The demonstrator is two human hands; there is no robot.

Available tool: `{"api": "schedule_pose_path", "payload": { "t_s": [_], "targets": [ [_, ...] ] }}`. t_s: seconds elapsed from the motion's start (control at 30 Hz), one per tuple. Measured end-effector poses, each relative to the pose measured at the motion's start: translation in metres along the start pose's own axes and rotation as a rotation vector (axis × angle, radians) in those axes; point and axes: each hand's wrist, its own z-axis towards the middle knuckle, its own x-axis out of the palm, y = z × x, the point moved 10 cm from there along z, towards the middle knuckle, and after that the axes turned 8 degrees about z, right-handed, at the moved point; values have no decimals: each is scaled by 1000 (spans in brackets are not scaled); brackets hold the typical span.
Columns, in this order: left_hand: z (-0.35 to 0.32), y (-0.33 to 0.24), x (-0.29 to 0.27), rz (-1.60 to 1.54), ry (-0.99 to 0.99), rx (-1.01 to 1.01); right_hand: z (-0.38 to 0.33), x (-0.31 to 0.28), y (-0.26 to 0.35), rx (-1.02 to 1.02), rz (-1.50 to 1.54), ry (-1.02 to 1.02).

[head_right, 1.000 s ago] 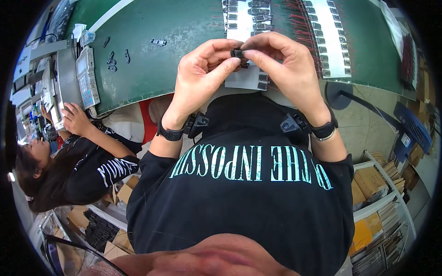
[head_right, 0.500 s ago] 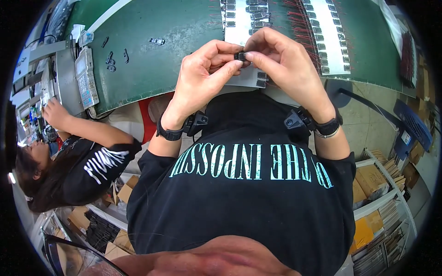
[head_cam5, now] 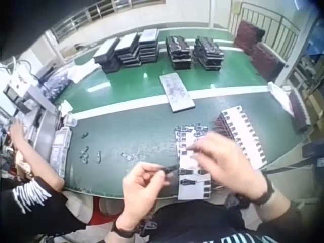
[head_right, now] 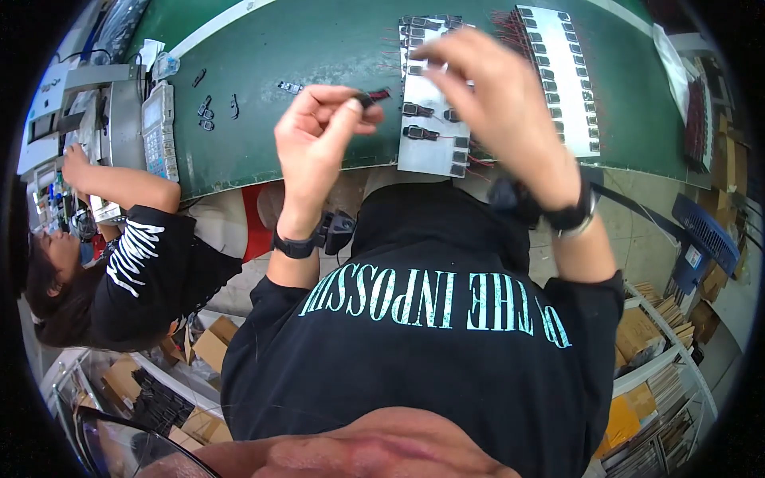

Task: The person picks up a speaker and a plastic housing by hand, fits the speaker into the housing, and places the assembled unit onto a white tray. This process is repeated for additional units, occasionally moving the tray to continue the assembly.

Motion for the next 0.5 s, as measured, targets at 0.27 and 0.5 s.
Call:
{"api": "schedule_pose_path", "payload": {
  "t_s": [0.27,0.5],
  "targets": [
    [3,-11,-34,-121,-93,73,64,32,-27,-391,-615,178],
    [-1,-7,-46,-123,-97,57,84,44,-25,-467,-604,484]
  ]
}}
